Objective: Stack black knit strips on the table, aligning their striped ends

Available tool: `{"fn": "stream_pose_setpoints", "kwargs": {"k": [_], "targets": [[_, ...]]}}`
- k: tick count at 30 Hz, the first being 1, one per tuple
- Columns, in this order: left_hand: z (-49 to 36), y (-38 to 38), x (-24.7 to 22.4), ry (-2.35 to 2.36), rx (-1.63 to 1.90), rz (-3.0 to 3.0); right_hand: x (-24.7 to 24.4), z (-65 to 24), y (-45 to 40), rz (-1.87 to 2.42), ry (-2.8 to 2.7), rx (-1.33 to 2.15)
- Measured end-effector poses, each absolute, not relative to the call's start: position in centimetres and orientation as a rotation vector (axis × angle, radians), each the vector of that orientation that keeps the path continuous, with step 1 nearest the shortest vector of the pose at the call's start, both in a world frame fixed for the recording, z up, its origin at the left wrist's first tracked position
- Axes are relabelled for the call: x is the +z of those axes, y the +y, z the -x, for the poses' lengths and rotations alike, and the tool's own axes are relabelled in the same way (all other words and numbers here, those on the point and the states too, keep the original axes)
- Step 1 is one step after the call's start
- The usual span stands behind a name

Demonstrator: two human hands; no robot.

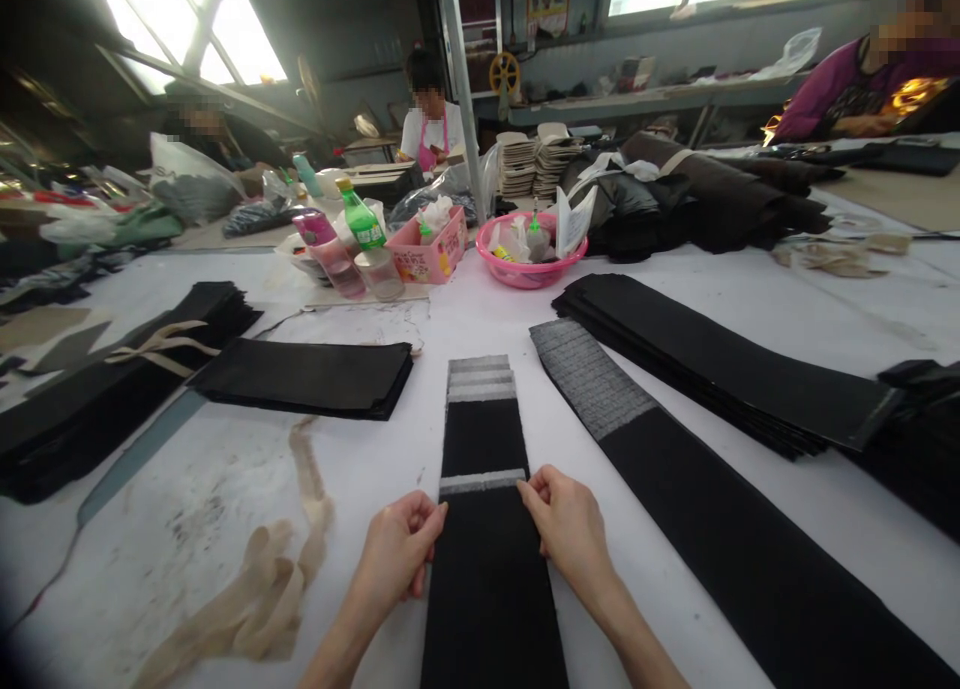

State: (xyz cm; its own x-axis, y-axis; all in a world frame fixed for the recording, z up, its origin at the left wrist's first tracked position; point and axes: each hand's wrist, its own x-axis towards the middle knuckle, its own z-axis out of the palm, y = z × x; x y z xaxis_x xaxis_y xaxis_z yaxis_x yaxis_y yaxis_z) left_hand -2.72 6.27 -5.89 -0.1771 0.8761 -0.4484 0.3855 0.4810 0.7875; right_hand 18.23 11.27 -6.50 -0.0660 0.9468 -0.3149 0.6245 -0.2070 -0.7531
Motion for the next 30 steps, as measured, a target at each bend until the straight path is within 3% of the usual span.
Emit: {"fn": "stream_pose_setpoints", "kwargs": {"k": [30], "targets": [[2.86,6.22,-6.41,1.800,0.669,-1.149,-6.72,-18.11,11.92,1.900,-1.821,1.066]]}}
